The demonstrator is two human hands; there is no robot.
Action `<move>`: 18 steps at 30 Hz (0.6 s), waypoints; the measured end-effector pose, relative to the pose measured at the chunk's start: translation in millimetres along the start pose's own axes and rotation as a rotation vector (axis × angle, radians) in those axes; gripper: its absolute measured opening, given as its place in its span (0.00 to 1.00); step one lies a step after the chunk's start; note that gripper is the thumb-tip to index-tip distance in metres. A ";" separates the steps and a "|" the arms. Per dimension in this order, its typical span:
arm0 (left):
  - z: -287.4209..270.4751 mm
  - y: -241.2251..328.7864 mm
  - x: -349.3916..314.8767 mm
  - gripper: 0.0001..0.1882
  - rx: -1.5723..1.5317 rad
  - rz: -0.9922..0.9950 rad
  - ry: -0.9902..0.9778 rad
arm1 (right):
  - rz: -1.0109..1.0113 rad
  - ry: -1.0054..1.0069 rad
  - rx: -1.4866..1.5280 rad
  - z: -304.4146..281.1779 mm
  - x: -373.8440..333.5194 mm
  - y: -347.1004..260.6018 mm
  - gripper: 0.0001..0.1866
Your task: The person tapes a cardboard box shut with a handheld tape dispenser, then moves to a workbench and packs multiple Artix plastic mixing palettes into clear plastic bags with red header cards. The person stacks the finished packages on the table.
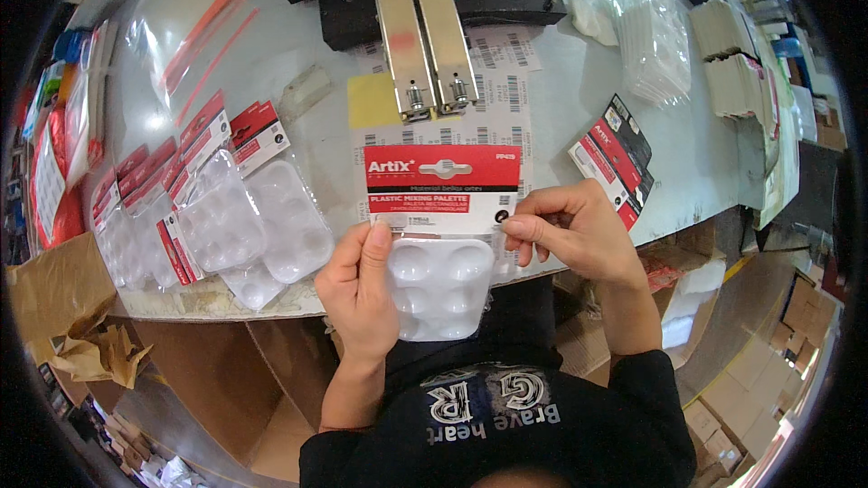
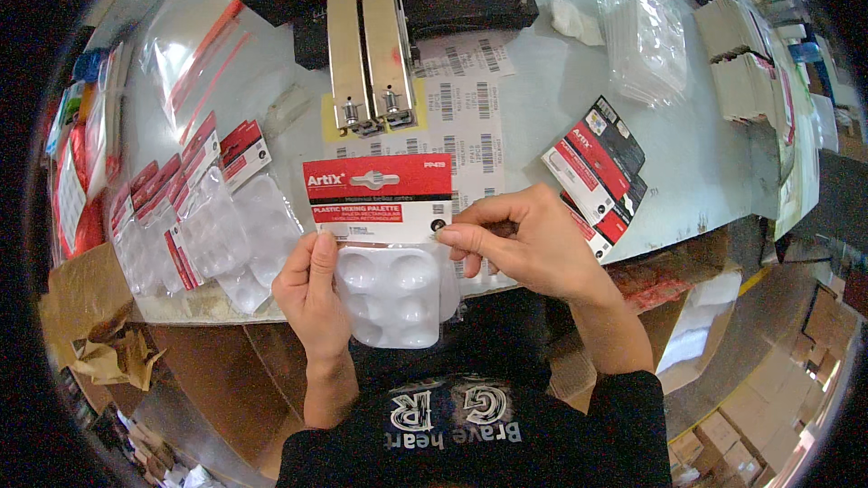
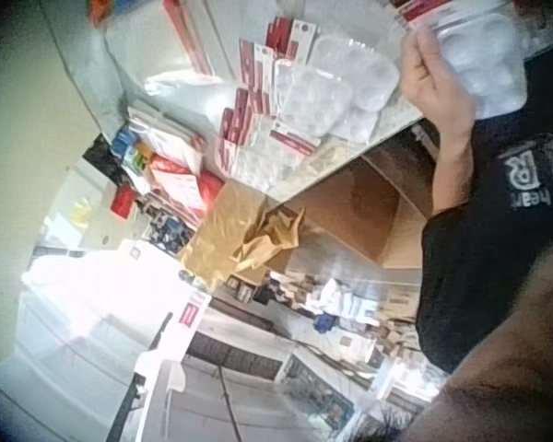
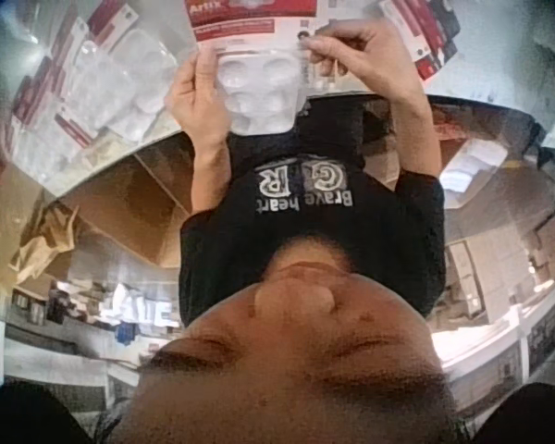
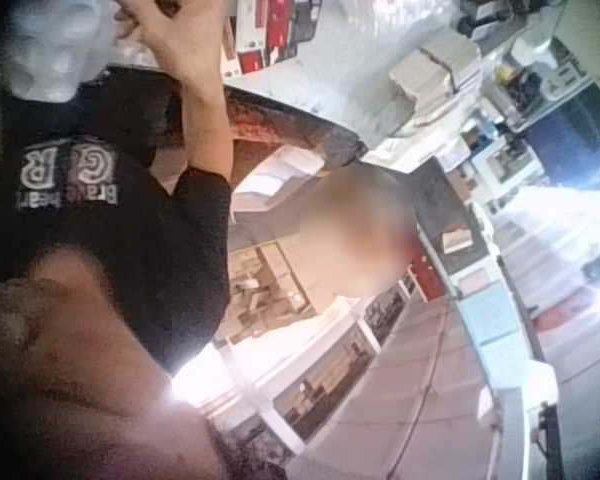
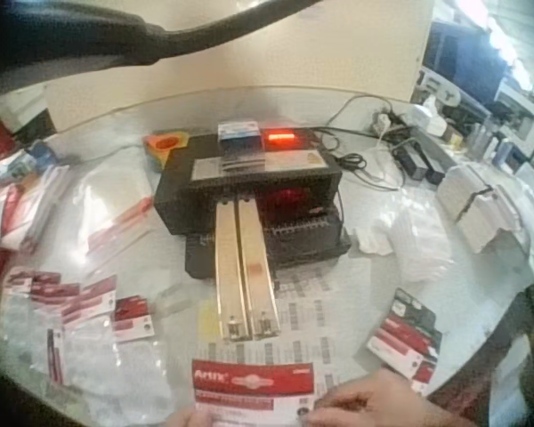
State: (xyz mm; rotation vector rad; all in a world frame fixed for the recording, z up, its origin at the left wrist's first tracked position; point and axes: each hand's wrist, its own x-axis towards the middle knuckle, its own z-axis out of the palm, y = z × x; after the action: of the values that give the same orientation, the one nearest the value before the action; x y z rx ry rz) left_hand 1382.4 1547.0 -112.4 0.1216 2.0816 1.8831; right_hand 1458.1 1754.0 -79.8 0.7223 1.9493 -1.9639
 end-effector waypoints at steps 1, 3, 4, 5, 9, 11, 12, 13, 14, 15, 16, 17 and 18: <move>0.4 -1.6 0.9 0.11 -0.006 -0.001 0.012 | -0.002 -0.007 0.007 -0.1 0.8 3.8 0.10; 0.6 -3.6 2.5 0.11 0.038 0.013 0.006 | -0.038 -0.005 0.037 1.0 2.2 10.7 0.10; 0.2 -3.7 2.3 0.12 0.066 0.034 0.021 | -0.064 -0.005 0.052 2.1 2.0 13.3 0.10; 0.0 -3.3 2.0 0.11 0.051 0.013 0.008 | -0.067 0.011 0.072 3.3 1.4 15.1 0.09; 0.1 1.9 -1.1 0.11 0.068 -0.008 -0.019 | -0.098 0.052 0.162 10.4 -2.3 16.0 0.07; 2.5 2.2 3.5 0.12 0.112 -0.022 -0.037 | -0.061 0.086 0.213 14.3 3.0 16.2 0.06; 4.7 0.5 8.8 0.13 0.136 -0.038 -0.040 | -0.051 0.119 0.279 16.1 9.6 17.7 0.05; 6.8 -2.3 14.6 0.14 0.161 -0.055 -0.043 | -0.039 0.152 0.346 18.2 20.4 20.5 0.05; 9.7 -6.5 21.5 0.15 0.122 -0.048 -0.047 | -0.029 0.183 0.412 20.0 30.9 24.2 0.04; 12.8 -11.5 28.4 0.16 0.084 -0.038 -0.050 | -0.027 0.210 0.517 21.9 37.5 28.8 0.05; 15.2 -16.6 33.7 0.17 0.040 -0.019 -0.066 | -0.051 0.209 0.507 23.0 43.1 33.7 0.05; 15.9 -20.2 35.1 0.16 0.047 -0.041 -0.055 | -0.060 0.217 0.506 24.5 45.9 38.9 0.05; 16.4 -23.4 35.1 0.16 0.027 -0.043 -0.054 | 0.003 0.248 0.484 25.5 46.4 43.5 0.05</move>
State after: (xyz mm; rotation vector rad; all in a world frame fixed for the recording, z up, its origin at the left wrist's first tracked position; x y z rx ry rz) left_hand 1357.8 1569.6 -143.0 0.1317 2.0576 1.8080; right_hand 1438.5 1733.5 -142.1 1.1321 1.5903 -2.4775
